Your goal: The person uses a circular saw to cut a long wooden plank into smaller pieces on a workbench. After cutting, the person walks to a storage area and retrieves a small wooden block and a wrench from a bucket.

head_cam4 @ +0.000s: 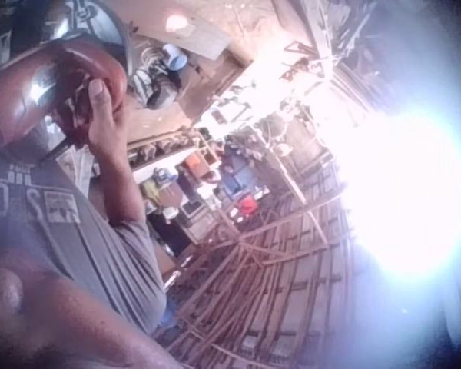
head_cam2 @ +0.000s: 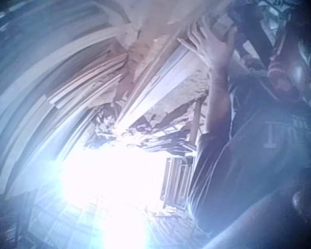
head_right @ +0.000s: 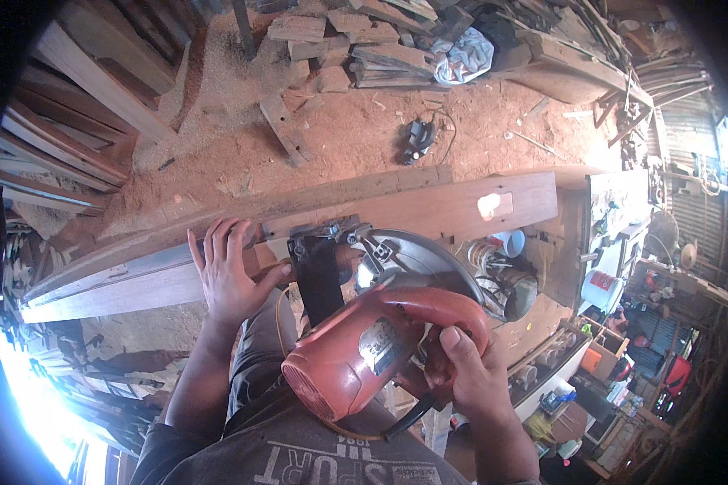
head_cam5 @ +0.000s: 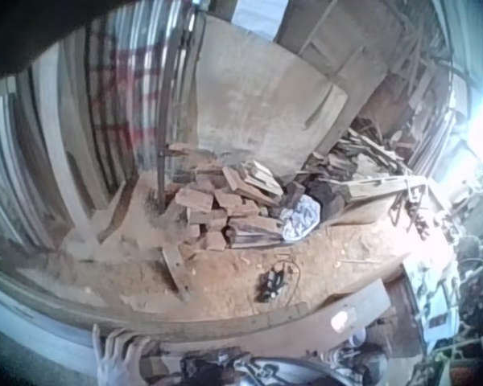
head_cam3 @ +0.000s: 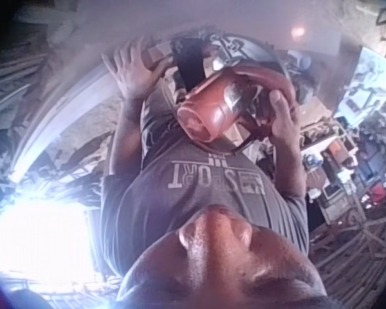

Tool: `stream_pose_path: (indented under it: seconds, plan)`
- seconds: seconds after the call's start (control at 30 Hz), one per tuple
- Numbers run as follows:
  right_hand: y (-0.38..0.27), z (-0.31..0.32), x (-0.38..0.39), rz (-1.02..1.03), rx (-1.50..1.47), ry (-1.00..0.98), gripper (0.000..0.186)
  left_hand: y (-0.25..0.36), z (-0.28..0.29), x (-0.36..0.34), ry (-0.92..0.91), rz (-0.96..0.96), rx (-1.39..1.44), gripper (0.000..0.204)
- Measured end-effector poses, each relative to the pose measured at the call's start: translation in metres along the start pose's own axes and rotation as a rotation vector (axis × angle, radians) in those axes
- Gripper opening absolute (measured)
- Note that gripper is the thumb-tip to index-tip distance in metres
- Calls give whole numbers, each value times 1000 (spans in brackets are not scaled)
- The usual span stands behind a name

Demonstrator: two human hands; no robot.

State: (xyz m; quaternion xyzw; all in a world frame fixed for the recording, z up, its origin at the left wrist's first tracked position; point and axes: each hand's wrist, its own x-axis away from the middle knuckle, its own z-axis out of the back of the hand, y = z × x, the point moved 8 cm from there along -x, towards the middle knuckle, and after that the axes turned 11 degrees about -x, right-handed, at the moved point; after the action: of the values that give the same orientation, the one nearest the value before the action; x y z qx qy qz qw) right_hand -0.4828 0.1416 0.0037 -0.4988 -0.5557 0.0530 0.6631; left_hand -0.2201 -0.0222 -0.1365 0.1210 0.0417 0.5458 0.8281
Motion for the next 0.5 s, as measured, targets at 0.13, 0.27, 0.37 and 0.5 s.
stream_pose_path:
  seconds: [0.13, 0.27, 0.37, 0.5]
  plan:
    - [0, -1, -2, -6, -17, 3, 46, 1, 0, 1, 5, -1, -11, 92]
    - [3, 0, 0, -11, -49, -28, 52, 0, -1, 2, 5, 1, 3, 92]
    - [2, -3, 0, -3, -44, -32, 50, -1, -1, 2, 13, -3, 10, 91]
    - [-1, -15, 1, -27, -40, -24, 48, -8, 1, 1, 35, -7, 14, 90]
